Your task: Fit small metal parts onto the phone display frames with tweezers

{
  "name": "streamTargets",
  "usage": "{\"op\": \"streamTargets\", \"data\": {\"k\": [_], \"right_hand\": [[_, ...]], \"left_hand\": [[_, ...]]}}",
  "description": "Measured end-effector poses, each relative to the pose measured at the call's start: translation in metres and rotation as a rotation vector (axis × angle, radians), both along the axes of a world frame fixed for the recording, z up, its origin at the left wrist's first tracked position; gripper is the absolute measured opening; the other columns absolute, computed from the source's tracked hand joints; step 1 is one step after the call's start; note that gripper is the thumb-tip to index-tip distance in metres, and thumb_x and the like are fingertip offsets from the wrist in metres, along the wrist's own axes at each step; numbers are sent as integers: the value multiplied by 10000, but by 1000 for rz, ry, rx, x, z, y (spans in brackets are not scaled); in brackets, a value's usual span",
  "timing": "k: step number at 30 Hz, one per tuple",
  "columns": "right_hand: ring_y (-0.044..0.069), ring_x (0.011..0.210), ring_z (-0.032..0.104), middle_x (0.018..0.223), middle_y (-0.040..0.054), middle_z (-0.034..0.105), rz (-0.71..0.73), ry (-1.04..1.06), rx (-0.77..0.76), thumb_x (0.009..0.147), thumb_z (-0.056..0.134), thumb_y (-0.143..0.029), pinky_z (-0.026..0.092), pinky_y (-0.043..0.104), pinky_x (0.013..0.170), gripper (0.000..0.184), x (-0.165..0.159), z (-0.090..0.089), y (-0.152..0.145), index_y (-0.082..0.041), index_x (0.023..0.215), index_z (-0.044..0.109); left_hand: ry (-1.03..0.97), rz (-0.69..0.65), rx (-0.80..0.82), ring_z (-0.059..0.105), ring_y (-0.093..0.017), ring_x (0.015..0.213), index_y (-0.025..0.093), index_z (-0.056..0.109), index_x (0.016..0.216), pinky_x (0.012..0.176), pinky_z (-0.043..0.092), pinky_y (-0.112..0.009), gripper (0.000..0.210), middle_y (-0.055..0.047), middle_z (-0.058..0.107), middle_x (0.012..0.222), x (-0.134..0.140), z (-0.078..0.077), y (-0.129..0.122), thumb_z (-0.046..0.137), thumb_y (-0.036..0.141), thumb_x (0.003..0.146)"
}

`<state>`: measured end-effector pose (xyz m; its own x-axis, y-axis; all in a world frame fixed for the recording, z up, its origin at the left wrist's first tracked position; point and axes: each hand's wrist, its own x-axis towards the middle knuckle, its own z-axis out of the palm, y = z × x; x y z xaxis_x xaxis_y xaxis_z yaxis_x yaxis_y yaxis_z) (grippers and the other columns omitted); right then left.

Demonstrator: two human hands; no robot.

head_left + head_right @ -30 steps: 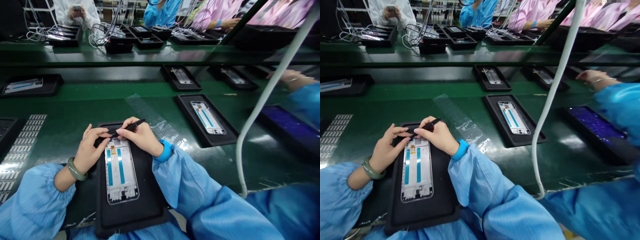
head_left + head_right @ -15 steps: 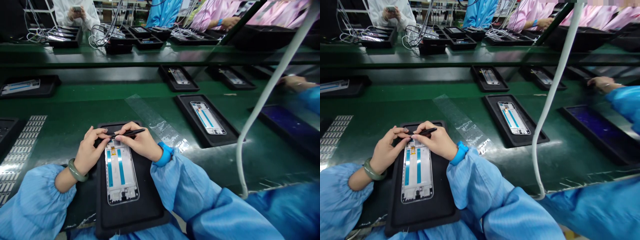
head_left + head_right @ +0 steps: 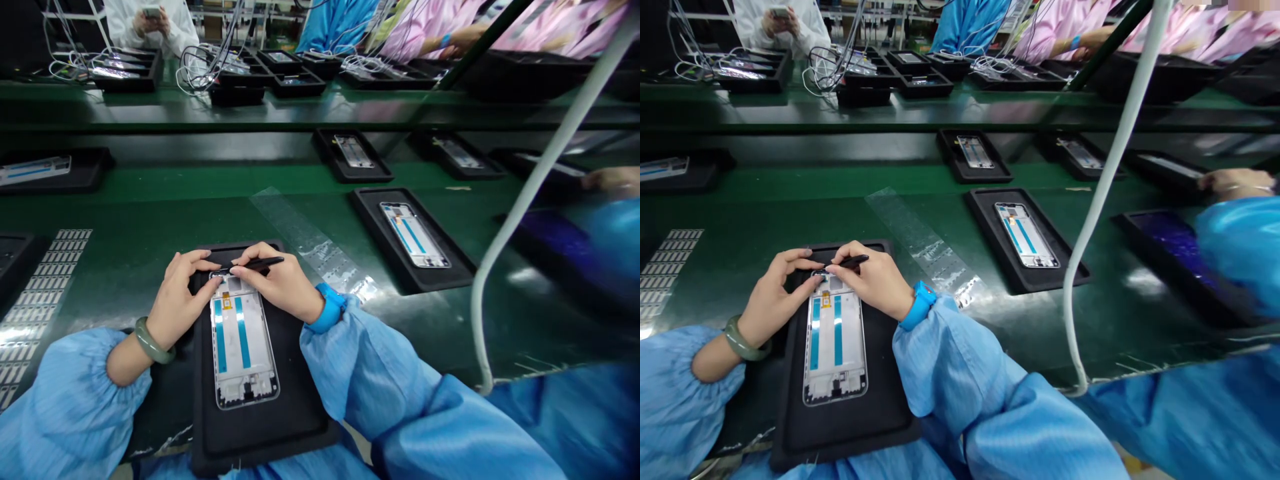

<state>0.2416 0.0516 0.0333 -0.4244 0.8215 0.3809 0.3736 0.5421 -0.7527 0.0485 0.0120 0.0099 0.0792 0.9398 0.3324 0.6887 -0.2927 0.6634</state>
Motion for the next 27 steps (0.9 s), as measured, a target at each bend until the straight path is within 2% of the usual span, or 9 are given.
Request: {"op": "streamTargets", "data": {"k": [7, 12, 16, 23, 27], "right_hand": [[144, 829, 654, 852, 42, 680, 146, -18, 198, 868, 552, -260, 515, 265, 738, 83, -1, -5, -6, -185, 844, 578], [140, 820, 656, 860, 29, 667, 54, 137, 35, 821, 612, -275, 532, 263, 729, 96, 2, -3, -1, -191, 840, 571], [140, 829, 651, 870, 19, 665, 59, 119, -47, 814, 619, -266, 524, 269, 749, 100, 3, -1, 2, -195, 855, 562], [140, 822, 641, 857, 13, 662, 77, 31, -67, 823, 608, -292, 504, 269, 757, 99, 2, -1, 0, -202, 856, 581], [122, 769, 628, 828, -1, 653, 35, -18, -47, 819, 617, -306, 477, 240, 699, 122, 1, 1, 1, -195, 859, 585]], "left_hand": [[6, 4, 19, 540, -226, 1121, 228, 595, 987, 974, 402, -478, 177, -68, 588, 1141, 1, 0, 0, 579, 307, 830], [-9, 13, 2, 540, -231, 1124, 219, 571, 1009, 972, 401, -481, 206, -65, 607, 1113, 2, 1, 0, 582, 307, 823], [-10, 15, -11, 542, -234, 1126, 218, 556, 1021, 975, 395, -480, 219, -64, 620, 1107, 2, 1, 0, 577, 309, 822], [-17, 22, -3, 555, -228, 1104, 222, 579, 985, 973, 396, -469, 188, -64, 627, 1096, 2, 1, 0, 578, 312, 819], [-20, 14, -8, 555, -228, 1106, 221, 585, 983, 981, 392, -465, 186, -61, 618, 1114, 2, 0, 0, 576, 308, 820]]}}
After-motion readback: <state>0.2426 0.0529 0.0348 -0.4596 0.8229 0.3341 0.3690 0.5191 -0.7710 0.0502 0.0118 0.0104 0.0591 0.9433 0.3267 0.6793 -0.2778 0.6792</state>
